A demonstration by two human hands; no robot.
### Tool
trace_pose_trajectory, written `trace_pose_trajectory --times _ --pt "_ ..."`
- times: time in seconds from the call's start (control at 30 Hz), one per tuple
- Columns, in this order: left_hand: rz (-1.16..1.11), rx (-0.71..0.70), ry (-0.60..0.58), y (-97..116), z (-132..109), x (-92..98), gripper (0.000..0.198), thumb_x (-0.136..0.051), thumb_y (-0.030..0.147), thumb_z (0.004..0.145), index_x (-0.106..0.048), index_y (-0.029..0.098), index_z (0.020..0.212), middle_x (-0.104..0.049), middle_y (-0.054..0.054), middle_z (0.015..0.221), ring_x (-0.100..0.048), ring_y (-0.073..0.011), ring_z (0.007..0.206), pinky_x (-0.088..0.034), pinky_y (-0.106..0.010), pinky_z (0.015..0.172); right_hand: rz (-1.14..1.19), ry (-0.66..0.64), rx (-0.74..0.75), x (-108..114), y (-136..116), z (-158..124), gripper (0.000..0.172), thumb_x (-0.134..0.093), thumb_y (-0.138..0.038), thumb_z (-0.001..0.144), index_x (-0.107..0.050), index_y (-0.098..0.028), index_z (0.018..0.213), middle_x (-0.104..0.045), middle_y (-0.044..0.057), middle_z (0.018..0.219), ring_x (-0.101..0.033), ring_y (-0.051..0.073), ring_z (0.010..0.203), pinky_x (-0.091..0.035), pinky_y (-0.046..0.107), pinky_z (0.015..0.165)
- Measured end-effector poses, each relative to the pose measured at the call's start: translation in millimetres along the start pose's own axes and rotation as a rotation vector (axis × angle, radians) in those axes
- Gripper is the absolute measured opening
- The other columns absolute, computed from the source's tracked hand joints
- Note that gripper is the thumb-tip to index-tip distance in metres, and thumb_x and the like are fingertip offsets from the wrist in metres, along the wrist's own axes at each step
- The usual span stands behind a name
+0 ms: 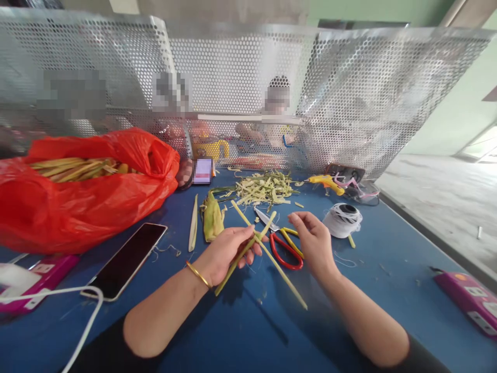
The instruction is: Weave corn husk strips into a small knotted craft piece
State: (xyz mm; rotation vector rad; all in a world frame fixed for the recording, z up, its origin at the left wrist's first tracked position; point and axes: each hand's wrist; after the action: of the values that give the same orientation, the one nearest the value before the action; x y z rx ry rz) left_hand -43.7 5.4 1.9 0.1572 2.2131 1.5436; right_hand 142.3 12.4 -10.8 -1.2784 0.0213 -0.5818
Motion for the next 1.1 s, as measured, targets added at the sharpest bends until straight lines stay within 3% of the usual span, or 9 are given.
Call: trace_pose_trajectory --times 0.07,0.23,0.3,0.43,0.53,0.63,0.73,0.93,1.1 --pt "-0.008 -0.003 0.015 0 0 -0.3 0.036 -0.063 0.046 0.075 -0.070 0.011 0.082 -0.059 -0.001 0.059 -0.047 -0.0059 0.043 -0.029 -0.019 0.039 0.004 -0.064 -0.051 1 -3 0 0.038 -0.055 -0.055 0.076 -0.062 -0.018 0.069 -0.062 0.002 0.066 -0.054 0.017 0.068 -0.040 0.028 0.063" --pt "0.071 -0.001 0.025 -6 -1 -6.6 0.030 -0.063 0.042 0.075 -0.067 0.012 0.078 -0.063 -0.002 0.061 -0.051 -0.0064 0.043 -0.028 -0.018 0.038 0.143 -0.491 -0.244 -4 -9 -8 0.044 -0.063 -0.060 0.067 -0.065 -0.017 0.063 -0.062 0.002 0.059 -0.052 0.015 0.058 -0.038 0.027 0.059" --pt "0.109 0.013 -0.004 -8 -1 -8.7 0.029 -0.064 0.041 0.075 -0.068 0.012 0.077 -0.065 -0.003 0.062 -0.052 -0.0073 0.043 -0.030 -0.018 0.039 0.218 -0.535 -0.288 -6 -9 -11 0.041 -0.066 -0.058 0.065 -0.064 -0.017 0.062 -0.064 0.002 0.060 -0.051 0.013 0.056 -0.038 0.026 0.057" --pt "0.086 0.085 -0.009 -9 -1 -8.5 0.028 -0.068 0.039 0.073 -0.069 0.012 0.081 -0.071 -0.006 0.068 -0.062 -0.0112 0.053 -0.042 -0.020 0.049 0.171 -0.431 -0.240 -5 -6 -11 0.039 -0.062 -0.054 0.071 -0.058 -0.017 0.059 -0.061 0.001 0.058 -0.048 0.011 0.053 -0.036 0.024 0.054" --pt "-0.019 0.080 0.079 -7 1 -5.4 0.025 -0.069 0.035 0.074 -0.070 0.013 0.084 -0.073 -0.008 0.077 -0.067 -0.0137 0.066 -0.048 -0.023 0.063 -0.082 -0.301 -0.018 -1 -8 -10 0.037 -0.051 -0.050 0.081 -0.060 -0.017 0.065 -0.061 0.001 0.062 -0.050 0.013 0.059 -0.037 0.025 0.058" --pt "-0.099 0.034 0.130 -5 4 -2.9 0.020 -0.071 0.030 0.074 -0.070 0.014 0.085 -0.075 -0.008 0.083 -0.067 -0.0137 0.070 -0.050 -0.024 0.068 -0.334 -0.371 0.257 4 -15 -12 0.029 -0.049 -0.041 0.087 -0.062 -0.020 0.073 -0.064 0.002 0.069 -0.054 0.015 0.066 -0.038 0.026 0.063" --pt "-0.102 0.018 0.164 -4 5 -3.1 0.015 -0.073 0.026 0.072 -0.072 0.013 0.080 -0.074 -0.007 0.077 -0.066 -0.0128 0.065 -0.049 -0.024 0.065 -0.460 -0.505 0.407 4 -16 -16 0.027 -0.047 -0.036 0.091 -0.059 -0.021 0.071 -0.063 0.000 0.065 -0.055 0.015 0.064 -0.040 0.027 0.068" --pt "-0.060 0.020 0.284 -6 9 -5.4 0.009 -0.073 0.020 0.071 -0.070 0.012 0.069 -0.071 -0.006 0.065 -0.064 -0.0113 0.058 -0.046 -0.020 0.057 -0.545 -0.484 0.639 1 -10 -19 0.030 -0.042 -0.026 0.095 -0.054 -0.020 0.068 -0.061 -0.002 0.062 -0.055 0.012 0.058 -0.038 0.033 0.091" --pt "-0.199 0.009 0.221 -4 8 -3.3 0.015 -0.061 0.023 0.083 -0.070 0.011 0.079 -0.074 -0.010 0.079 -0.069 -0.0152 0.070 -0.051 -0.023 0.064 -0.547 -0.143 0.754 5 -17 -20 0.021 -0.045 -0.028 0.094 -0.062 -0.019 0.086 -0.067 0.007 0.087 -0.059 0.019 0.084 -0.040 0.034 0.081"
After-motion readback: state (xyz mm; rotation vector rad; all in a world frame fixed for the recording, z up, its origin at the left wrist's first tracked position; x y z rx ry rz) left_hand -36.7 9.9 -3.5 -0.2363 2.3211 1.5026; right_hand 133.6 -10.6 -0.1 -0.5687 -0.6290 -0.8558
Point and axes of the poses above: each hand's wrist, its own z-axis towards the middle knuckle, its own x-axis out of the back of the hand, y = z × x
